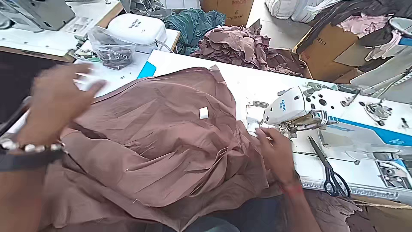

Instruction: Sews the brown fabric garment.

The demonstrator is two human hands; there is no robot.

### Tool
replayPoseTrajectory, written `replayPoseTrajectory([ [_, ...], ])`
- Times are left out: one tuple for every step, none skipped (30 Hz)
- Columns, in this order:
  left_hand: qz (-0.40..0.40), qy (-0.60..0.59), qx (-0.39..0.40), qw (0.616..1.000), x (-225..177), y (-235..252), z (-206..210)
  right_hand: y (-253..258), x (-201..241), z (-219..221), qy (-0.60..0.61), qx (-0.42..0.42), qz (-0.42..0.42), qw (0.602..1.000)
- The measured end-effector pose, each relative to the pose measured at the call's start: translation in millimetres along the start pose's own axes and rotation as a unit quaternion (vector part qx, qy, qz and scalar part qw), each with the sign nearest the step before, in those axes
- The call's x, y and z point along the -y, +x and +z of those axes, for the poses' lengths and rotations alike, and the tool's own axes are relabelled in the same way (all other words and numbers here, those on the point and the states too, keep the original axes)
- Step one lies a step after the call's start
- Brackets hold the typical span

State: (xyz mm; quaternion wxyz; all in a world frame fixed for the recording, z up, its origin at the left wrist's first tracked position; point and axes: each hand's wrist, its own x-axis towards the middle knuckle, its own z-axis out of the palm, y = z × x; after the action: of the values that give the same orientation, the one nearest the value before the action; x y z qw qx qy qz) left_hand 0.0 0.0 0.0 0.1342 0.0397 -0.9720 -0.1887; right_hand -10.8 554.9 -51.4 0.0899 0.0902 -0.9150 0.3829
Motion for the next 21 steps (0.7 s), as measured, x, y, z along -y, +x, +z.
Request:
replayPoseTrajectory([
  [0.010,-0.088,0.036,0.995,-53,-4,14,-17,-13,-25,-0.015,-0.032,0.017,0.999],
  [0.010,-0.196,0.099,0.976,-111,-9,26,-36,-28,-49,-0.047,-0.054,0.044,0.996],
  [0.013,-0.290,0.184,0.939,-159,-13,38,-52,-43,-71,-0.095,-0.074,0.075,0.990],
  [0.030,-0.344,0.263,0.901,-194,-13,55,-64,-61,-91,-0.158,-0.085,0.103,0.978],
  [0.045,-0.360,0.325,0.873,-219,-10,78,-74,-81,-108,-0.221,-0.078,0.130,0.963],
  [0.049,-0.353,0.369,0.858,-238,-6,104,-84,-101,-122,-0.271,-0.054,0.158,0.948],
  [0.035,-0.354,0.397,0.846,-254,-1,130,-92,-119,-131,-0.306,-0.016,0.189,0.933],
  [0.004,-0.371,0.406,0.835,-270,4,153,-98,-132,-136,-0.329,0.020,0.212,0.920],
  [-0.040,-0.413,0.391,0.821,-283,6,175,-101,-143,-138,-0.346,0.042,0.215,0.912],
  [-0.092,-0.471,0.363,0.799,-294,5,193,-104,-149,-138,-0.358,0.049,0.206,0.909],
  [-0.138,-0.532,0.324,0.770,-302,3,207,-106,-152,-137,-0.363,0.044,0.193,0.911],
  [-0.175,-0.578,0.285,0.745,-307,0,217,-107,-154,-138,-0.359,0.038,0.178,0.915],
  [-0.197,-0.601,0.258,0.730,-308,-4,222,-107,-157,-142,-0.347,0.039,0.165,0.922],
  [-0.211,-0.609,0.244,0.725,-306,-11,224,-109,-160,-147,-0.330,0.046,0.161,0.929],
  [-0.218,-0.610,0.244,0.721,-303,-18,223,-111,-165,-153,-0.317,0.054,0.160,0.933],
  [-0.218,-0.616,0.254,0.713,-297,-23,221,-111,-169,-158,-0.309,0.059,0.165,0.935],
  [-0.219,-0.631,0.270,0.693,-291,-29,219,-112,-172,-161,-0.303,0.061,0.178,0.934],
  [-0.214,-0.651,0.286,0.670,-284,-35,217,-113,-175,-163,-0.293,0.055,0.190,0.936],
  [-0.207,-0.668,0.298,0.650,-279,-39,215,-113,-179,-164,-0.271,0.037,0.195,0.942],
  [-0.199,-0.680,0.312,0.633,-275,-43,212,-115,-180,-163,-0.236,0.012,0.211,0.949],
  [-0.189,-0.688,0.329,0.618,-271,-47,210,-119,-176,-161,-0.170,-0.009,0.245,0.954],
])
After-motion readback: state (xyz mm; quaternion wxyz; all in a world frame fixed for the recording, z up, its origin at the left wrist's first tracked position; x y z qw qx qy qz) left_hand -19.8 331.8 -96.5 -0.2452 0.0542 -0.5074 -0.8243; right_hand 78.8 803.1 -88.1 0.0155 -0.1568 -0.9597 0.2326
